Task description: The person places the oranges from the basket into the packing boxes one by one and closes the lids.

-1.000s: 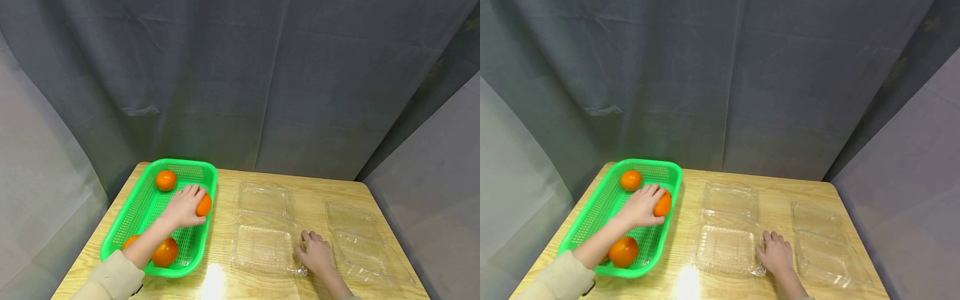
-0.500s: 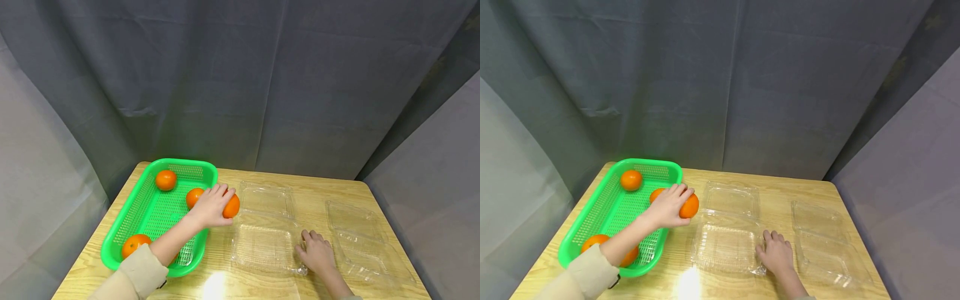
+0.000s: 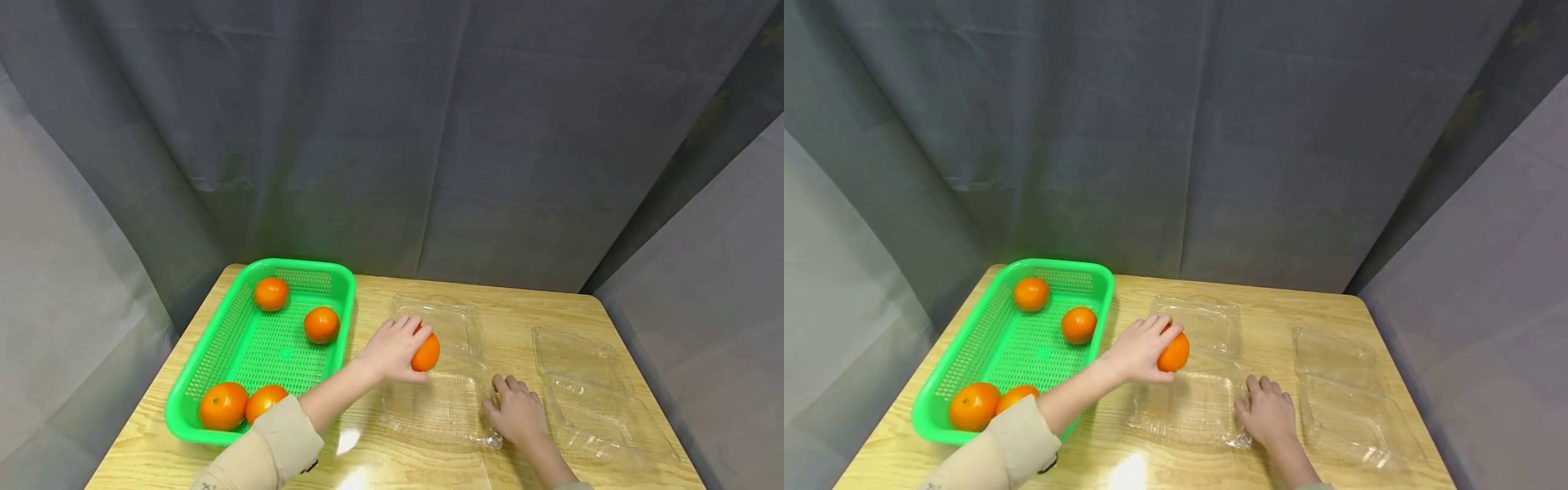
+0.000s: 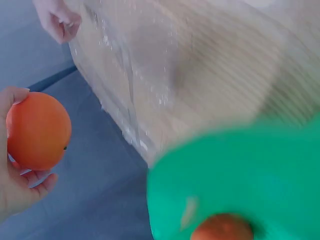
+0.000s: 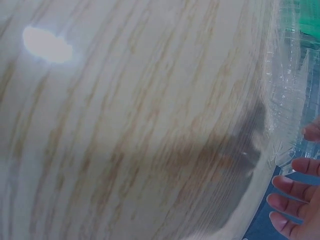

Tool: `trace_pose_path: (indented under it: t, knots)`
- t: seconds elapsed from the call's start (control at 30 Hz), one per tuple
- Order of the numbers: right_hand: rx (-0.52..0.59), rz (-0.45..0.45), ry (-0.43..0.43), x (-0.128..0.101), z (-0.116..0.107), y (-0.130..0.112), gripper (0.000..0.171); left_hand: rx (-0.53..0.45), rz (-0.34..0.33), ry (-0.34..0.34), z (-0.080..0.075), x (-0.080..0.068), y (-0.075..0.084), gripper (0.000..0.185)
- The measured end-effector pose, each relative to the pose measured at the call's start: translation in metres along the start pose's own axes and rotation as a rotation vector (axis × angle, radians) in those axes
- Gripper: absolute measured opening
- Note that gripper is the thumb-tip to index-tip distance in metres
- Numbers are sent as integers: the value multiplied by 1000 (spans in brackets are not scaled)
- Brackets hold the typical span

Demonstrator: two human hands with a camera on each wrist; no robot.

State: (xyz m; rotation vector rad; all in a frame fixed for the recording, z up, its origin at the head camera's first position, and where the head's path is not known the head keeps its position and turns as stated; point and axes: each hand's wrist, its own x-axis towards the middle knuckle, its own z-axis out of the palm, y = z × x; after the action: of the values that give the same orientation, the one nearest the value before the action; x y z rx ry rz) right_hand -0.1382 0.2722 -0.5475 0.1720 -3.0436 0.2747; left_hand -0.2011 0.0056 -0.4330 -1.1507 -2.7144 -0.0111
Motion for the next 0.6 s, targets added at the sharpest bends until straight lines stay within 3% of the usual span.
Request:
trace_pose_path:
  t: [0.33, 0.6]
  knots:
    - [-11, 2, 9, 1, 2, 0, 33, -17, 38, 3, 31, 20, 27, 71]
    - [-14, 20, 0, 2, 3, 2, 33, -46, 59, -21, 59, 25, 42, 71]
